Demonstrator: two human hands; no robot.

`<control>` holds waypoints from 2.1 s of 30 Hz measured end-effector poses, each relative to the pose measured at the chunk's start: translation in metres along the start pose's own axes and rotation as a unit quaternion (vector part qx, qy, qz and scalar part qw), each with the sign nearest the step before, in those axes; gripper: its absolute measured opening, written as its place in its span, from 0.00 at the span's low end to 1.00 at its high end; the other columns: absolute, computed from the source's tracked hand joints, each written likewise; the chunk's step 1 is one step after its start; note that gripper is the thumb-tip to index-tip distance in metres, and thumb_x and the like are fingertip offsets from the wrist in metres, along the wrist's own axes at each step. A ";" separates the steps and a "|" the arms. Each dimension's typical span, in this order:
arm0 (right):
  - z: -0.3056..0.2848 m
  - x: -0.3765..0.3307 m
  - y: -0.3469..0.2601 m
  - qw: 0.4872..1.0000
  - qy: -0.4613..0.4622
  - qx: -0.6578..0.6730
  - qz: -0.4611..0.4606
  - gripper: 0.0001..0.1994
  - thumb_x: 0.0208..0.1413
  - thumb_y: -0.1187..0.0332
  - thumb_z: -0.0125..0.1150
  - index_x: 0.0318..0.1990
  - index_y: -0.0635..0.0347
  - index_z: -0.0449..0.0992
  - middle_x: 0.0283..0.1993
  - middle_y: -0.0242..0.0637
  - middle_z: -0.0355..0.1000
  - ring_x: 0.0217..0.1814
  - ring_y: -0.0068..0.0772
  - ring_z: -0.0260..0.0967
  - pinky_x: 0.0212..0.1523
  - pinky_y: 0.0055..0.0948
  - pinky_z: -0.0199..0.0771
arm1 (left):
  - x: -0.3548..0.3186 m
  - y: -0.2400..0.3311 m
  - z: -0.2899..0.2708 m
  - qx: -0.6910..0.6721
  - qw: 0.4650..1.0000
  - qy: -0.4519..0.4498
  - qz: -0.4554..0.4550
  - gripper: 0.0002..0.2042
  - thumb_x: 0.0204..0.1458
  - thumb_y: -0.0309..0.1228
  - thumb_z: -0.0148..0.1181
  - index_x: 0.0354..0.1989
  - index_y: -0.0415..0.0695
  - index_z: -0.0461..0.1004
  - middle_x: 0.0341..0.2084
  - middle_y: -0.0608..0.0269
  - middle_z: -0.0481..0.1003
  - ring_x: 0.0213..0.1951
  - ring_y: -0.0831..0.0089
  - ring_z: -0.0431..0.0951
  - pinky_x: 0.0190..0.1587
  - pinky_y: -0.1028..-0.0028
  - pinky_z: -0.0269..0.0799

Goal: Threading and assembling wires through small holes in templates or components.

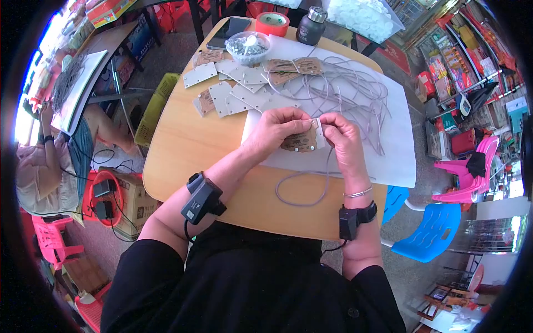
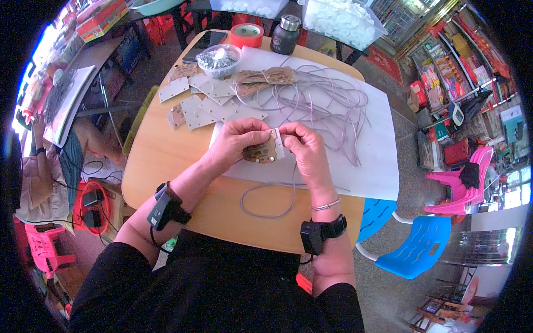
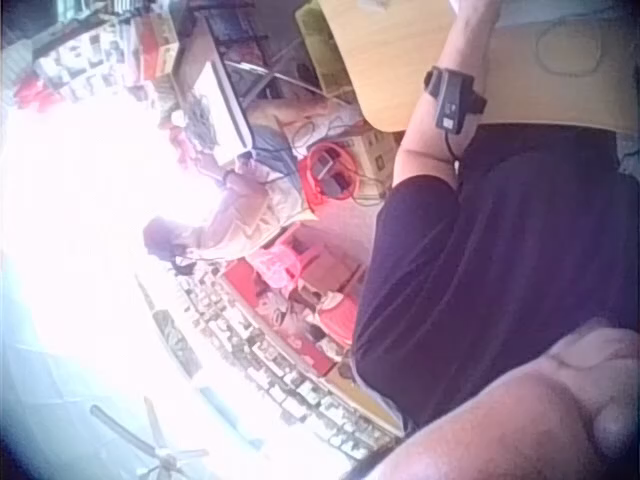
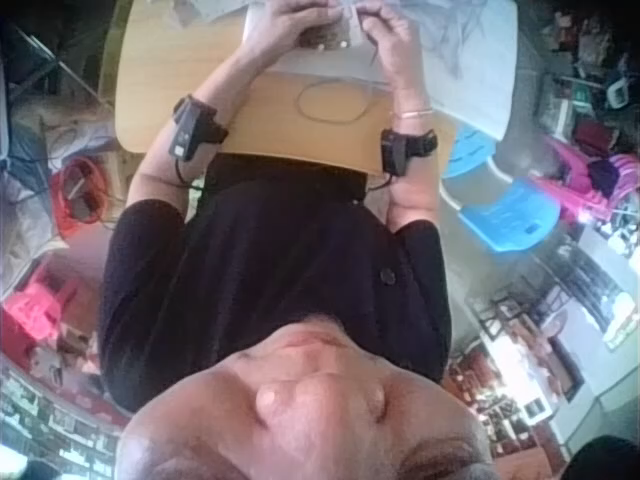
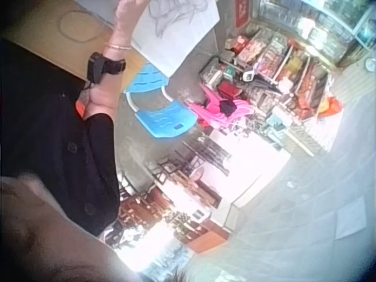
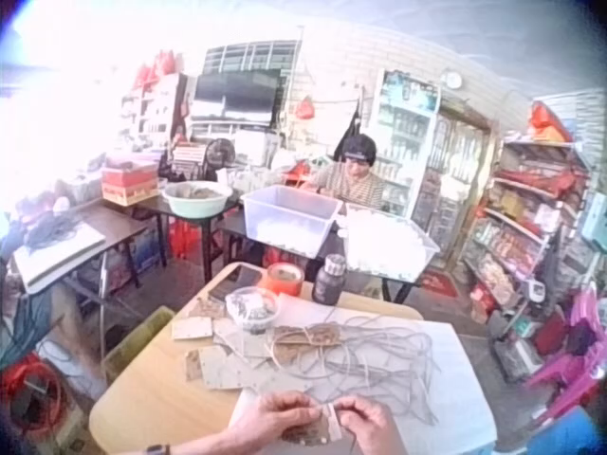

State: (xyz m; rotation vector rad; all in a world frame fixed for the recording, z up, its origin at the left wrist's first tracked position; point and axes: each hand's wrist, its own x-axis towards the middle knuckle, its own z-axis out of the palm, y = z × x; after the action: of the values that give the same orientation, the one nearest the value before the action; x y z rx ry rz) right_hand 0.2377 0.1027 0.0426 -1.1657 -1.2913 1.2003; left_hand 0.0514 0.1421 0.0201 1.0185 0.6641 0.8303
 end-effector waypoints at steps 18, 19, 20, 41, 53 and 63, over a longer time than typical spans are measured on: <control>0.004 0.005 -0.001 0.985 -0.048 -0.119 -0.112 0.03 0.54 0.80 0.54 0.35 0.65 0.74 0.32 0.28 0.67 0.34 0.18 0.64 0.36 0.18 0.66 | 0.001 0.003 -0.007 0.050 0.997 -0.015 -0.054 0.09 0.53 0.30 0.59 0.37 0.37 0.76 0.28 0.65 0.76 0.30 0.80 0.76 0.35 0.78 0.73; 0.003 0.004 0.000 0.984 -0.043 -0.123 -0.121 0.03 0.54 0.80 0.54 0.35 0.65 0.74 0.31 0.28 0.67 0.34 0.18 0.64 0.36 0.18 0.65 | 0.001 0.004 -0.006 0.051 0.997 -0.016 -0.054 0.09 0.53 0.30 0.59 0.37 0.37 0.76 0.28 0.65 0.76 0.30 0.80 0.76 0.35 0.78 0.73; 0.003 0.004 0.000 0.984 -0.043 -0.122 -0.121 0.03 0.54 0.80 0.54 0.35 0.65 0.74 0.31 0.28 0.67 0.34 0.18 0.64 0.36 0.18 0.65 | 0.001 0.004 -0.006 0.049 0.997 -0.017 -0.060 0.09 0.53 0.30 0.59 0.37 0.37 0.76 0.28 0.65 0.76 0.31 0.80 0.76 0.35 0.78 0.73; -0.002 0.001 0.000 0.994 -0.111 -0.014 0.017 0.08 0.62 0.67 0.49 0.36 0.61 0.72 0.28 0.22 0.67 0.29 0.13 0.60 0.31 0.16 0.61 | 0.005 -0.002 -0.009 0.019 0.997 -0.053 -0.053 0.09 0.53 0.30 0.59 0.37 0.36 0.76 0.28 0.64 0.76 0.30 0.78 0.76 0.36 0.77 0.72; 0.004 0.002 0.001 0.998 -0.055 0.019 -0.025 0.04 0.59 0.73 0.53 0.38 0.62 0.72 0.34 0.26 0.70 0.35 0.15 0.65 0.37 0.18 0.67 | 0.003 0.001 -0.010 0.038 0.997 -0.049 -0.047 0.10 0.52 0.32 0.61 0.37 0.38 0.76 0.28 0.67 0.76 0.30 0.82 0.73 0.34 0.80 0.69; 0.002 0.001 0.002 0.996 -0.078 0.031 -0.015 0.04 0.58 0.71 0.54 0.36 0.62 0.72 0.31 0.24 0.68 0.33 0.14 0.62 0.36 0.16 0.65 | 0.004 0.001 -0.010 0.047 0.997 -0.044 -0.045 0.09 0.53 0.30 0.60 0.37 0.37 0.76 0.28 0.67 0.76 0.30 0.80 0.74 0.35 0.79 0.70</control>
State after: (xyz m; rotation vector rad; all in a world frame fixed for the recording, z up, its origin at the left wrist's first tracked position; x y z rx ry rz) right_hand 0.2357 0.1042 0.0404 -1.0207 -1.3724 1.3198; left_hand 0.0451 0.1504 0.0169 1.0953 0.6731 0.6766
